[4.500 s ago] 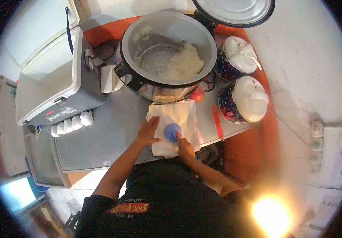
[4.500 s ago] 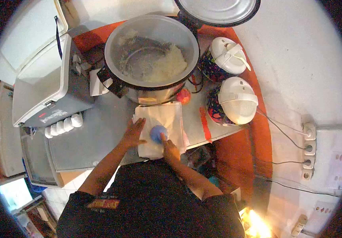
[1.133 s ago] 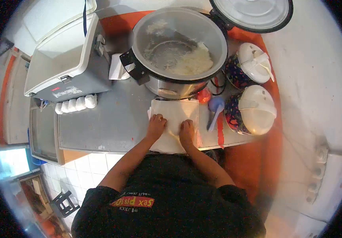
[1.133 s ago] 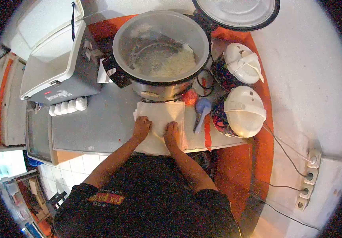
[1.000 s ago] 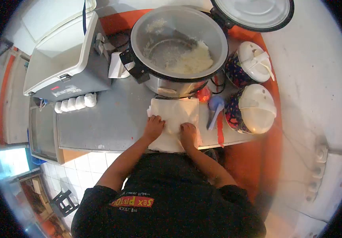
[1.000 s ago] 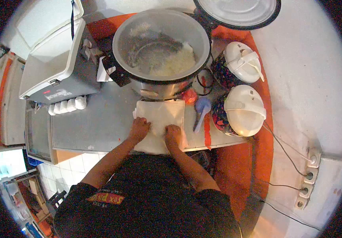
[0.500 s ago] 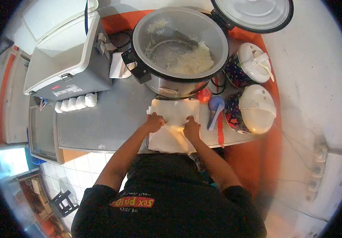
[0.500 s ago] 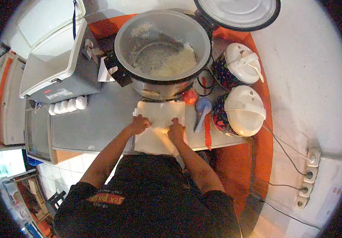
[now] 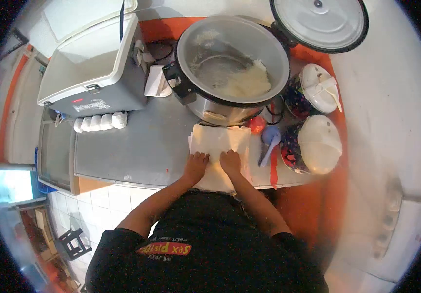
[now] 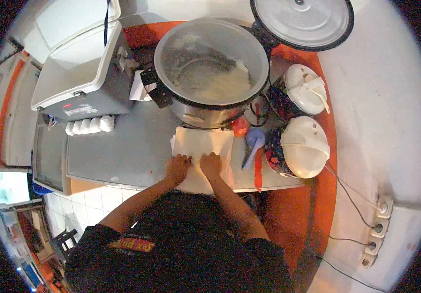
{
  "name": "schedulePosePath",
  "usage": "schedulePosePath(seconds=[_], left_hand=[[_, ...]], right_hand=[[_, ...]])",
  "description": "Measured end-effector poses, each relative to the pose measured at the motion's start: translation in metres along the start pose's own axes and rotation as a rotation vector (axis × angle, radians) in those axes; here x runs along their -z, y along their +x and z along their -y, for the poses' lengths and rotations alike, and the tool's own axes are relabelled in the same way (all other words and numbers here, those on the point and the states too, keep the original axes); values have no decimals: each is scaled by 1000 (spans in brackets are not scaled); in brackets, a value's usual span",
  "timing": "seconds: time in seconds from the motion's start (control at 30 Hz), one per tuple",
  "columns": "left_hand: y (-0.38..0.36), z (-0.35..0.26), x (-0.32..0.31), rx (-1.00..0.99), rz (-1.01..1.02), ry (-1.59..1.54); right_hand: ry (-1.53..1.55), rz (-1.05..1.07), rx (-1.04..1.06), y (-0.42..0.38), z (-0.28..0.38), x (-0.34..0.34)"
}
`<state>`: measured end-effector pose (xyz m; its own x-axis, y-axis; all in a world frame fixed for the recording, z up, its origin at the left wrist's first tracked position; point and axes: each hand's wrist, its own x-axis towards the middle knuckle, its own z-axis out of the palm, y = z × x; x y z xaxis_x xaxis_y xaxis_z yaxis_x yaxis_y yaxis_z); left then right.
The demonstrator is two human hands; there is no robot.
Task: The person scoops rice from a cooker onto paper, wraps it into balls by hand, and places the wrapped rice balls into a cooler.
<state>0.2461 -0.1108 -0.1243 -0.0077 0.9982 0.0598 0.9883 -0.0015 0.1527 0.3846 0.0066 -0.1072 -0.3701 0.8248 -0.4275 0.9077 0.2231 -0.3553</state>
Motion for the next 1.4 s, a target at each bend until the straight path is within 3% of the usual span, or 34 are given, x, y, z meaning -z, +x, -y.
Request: schedulePosePath(seconds=[0.07, 0.1, 0.17, 0.2, 0.27, 0.33, 0.4, 0.43, 0.5, 0.53, 0.63, 0.7, 0.73, 0.8, 0.83, 0.87, 0.9, 0.93, 0.97, 1.03, 1.07, 1.13, 1.17, 1.27, 1.33, 1.37, 1.4], left_hand=[[-3, -2, 11, -2, 89, -18], [-3, -2, 13, -15, 179, -37], [-5, -4, 20, 37, 158, -80], [-6, -3, 22, 81, 143, -126], [-13, 8, -5, 106, 121, -253], [-16, 17, -7, 142, 98, -381], [-17, 27, 14, 266, 39, -809], [-17, 31, 36, 290, 24, -802], [-16, 42, 85, 419, 156, -1182], [-22, 49, 92, 443, 133, -1176], [-46, 78, 99, 545, -25, -1417], [-71, 105, 84, 573, -138, -1590], [-84, 116, 77, 594, -165, -1572], [-111, 132, 68, 722, -368, -1064], [-126, 132, 73, 732, -377, -1047], [-141, 132, 78, 873, -459, -960], [-155, 131, 87, 1010, -542, -867], [-172, 132, 104, 1042, -522, -1086], [-193, 131, 124, 1065, -495, -1306], [-238, 132, 143, 1242, -458, -1305], [-261, 135, 140, 1320, -462, -1248], [-315, 142, 109, 1472, -513, -1207], [-329, 143, 110, 1565, -526, -1233], [-351, 150, 111, 1662, -602, -1235], [-341, 161, 112, 1635, -593, -1223], [-330, 168, 113, 1604, -595, -1205], [-318, 175, 108, 1598, -579, -1215]], right_hand=[[109, -203, -258, -20, 36, 6], [107, -207, -247, -24, 44, 4], [206, -185, -297, -30, 57, 6], [207, -191, -281, -32, 55, 1], [498, -320, 11, -35, 43, -17], [447, -350, 86, -37, 50, -8], [797, -157, 40, -47, 65, 11], [792, -137, 61, -47, 75, 13], [865, -223, 158, -41, 98, 13], [864, -200, 181, -37, 108, 11], [880, -84, 338, -20, 141, -4], [976, 167, 442, 0, 168, -19], [980, 193, 466, 6, 187, -30], [969, 430, 290, 16, 230, -48], [985, 479, 271, 10, 255, -39], [988, 490, 286, 15, 277, -44], [954, 369, 176, 29, 297, -60], [918, 250, 66, 43, 315, -79], [923, 261, 80, 59, 330, -97], [682, -2, 107, 92, 356, -117], [689, -3, 113, 89, 376, -104], [397, 77, -125, 72, 409, -65], [394, 76, -130, 76, 417, -67], [408, -15, -134, 95, 435, -89], [683, -104, -142, 110, 433, -109], [677, -112, -153, 116, 425, -122], [927, -134, -96, 124, 409, -140]])
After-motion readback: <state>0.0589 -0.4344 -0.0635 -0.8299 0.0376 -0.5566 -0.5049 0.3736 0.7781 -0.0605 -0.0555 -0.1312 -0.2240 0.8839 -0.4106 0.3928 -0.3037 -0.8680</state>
